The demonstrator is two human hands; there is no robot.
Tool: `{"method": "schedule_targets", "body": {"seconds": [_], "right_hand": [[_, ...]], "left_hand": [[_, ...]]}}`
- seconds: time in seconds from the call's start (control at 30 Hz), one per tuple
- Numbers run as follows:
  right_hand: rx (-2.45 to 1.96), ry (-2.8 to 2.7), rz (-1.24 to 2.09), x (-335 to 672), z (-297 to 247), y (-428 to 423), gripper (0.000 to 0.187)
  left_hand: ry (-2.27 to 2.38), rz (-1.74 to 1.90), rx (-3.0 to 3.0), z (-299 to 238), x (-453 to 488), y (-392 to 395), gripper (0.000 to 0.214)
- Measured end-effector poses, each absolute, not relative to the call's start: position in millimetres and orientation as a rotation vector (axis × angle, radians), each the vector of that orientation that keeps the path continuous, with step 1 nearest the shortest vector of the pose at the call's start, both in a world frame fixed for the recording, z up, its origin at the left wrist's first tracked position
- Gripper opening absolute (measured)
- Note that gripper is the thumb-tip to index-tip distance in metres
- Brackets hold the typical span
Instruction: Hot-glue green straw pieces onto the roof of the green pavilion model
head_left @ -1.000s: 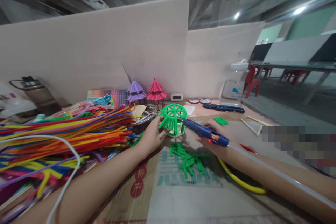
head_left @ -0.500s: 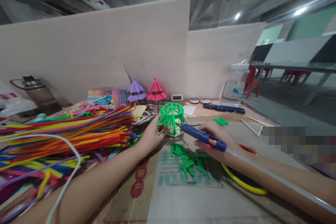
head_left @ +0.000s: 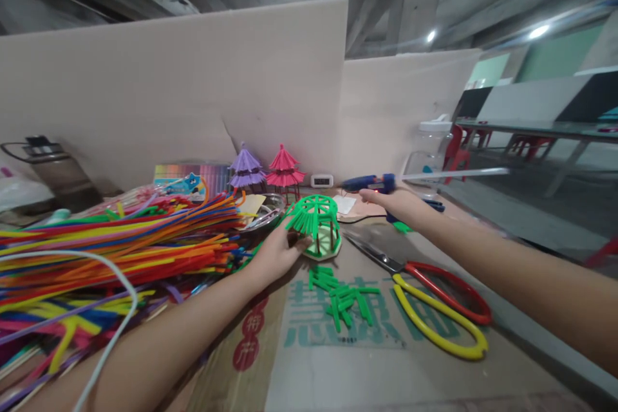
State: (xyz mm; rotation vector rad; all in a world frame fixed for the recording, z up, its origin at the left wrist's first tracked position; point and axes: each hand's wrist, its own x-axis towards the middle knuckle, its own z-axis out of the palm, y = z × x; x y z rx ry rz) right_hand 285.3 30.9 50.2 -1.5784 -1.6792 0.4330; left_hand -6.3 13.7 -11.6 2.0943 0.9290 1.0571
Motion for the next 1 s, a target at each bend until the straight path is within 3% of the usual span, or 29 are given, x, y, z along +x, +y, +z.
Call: {"method": "schedule_targets", "body": {"seconds": [0.17,0.63,0.83,0.93,1.0], "right_hand": [[-1.770,-1.661,0.402,281.7,30.0,84.4,0.029],[-1.928,-2.044,0.127,302.1,21.4,86.0,0.048],[-1.985,-2.131,-0.074,302.4,42.2,56.8,0.027],[-1.856,-2.244,-0.053,297.2,62.6,34.2,0.024],[-1.494,-2.338,0.121,288.9,72.8,17.2,0.032]], "left_hand": [[0.948,1.017,2.173,-8.5,-7.5,13.1,0.051],[0.964,1.022,2.229,-10.8,-7.4,13.7,0.050],[0.983,1.028,2.244,-6.8,-7.8,10.4,0.050],[0.979,1.027,2.259,-3.9,-6.7,8.6,0.049],[1.010,1.015,2.278,-2.5,-6.0,7.8,0.048]]}}
